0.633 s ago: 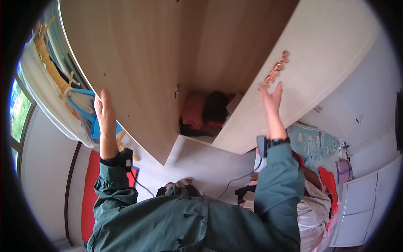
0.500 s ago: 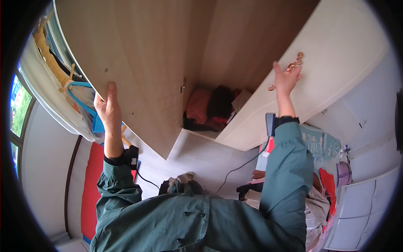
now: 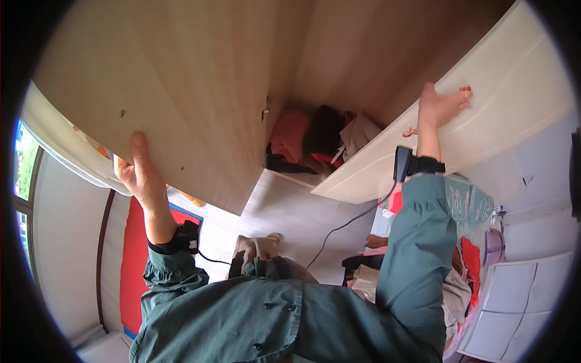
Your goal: The recorder takes clothes out of a closet and folds them on a bed.
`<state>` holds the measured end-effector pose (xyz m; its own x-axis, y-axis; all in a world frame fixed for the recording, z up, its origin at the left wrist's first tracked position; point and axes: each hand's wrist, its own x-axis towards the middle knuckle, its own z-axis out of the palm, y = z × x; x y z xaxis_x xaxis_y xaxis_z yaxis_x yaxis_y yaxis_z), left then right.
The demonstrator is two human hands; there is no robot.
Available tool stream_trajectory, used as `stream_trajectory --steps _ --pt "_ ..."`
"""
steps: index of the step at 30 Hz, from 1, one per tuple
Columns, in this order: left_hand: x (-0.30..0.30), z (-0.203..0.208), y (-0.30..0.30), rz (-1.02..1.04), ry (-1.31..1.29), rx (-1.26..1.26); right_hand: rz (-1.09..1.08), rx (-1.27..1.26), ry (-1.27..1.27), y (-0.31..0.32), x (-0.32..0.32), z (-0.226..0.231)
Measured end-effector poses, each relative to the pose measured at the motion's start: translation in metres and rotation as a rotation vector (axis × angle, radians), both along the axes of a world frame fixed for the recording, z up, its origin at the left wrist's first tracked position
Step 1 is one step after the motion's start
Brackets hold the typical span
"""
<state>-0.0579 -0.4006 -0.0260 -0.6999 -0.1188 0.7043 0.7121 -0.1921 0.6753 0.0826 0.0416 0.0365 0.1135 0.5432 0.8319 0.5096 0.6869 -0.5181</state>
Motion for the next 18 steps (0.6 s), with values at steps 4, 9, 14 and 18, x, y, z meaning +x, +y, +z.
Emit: stream_trajectory --steps 4,9,14,18 --pt "0.007 0.004 0.011 0.205 0.131 0.058 0.16 -0.03 0.03 -0.028 0.06 -0.017" --pt "0.021 0.014 0.023 0.265 0.184 0.109 0.502 -0.148 0.107 -0.056 0.177 -0.034" --pt "0.02 0.005 0.015 0.234 0.173 0.041 0.71 -0.141 0.138 -0.067 0.26 -0.041" --pt "0.03 -0.001 0.013 0.166 0.099 0.062 0.614 -0.236 0.24 -0.056 0.333 -0.054"
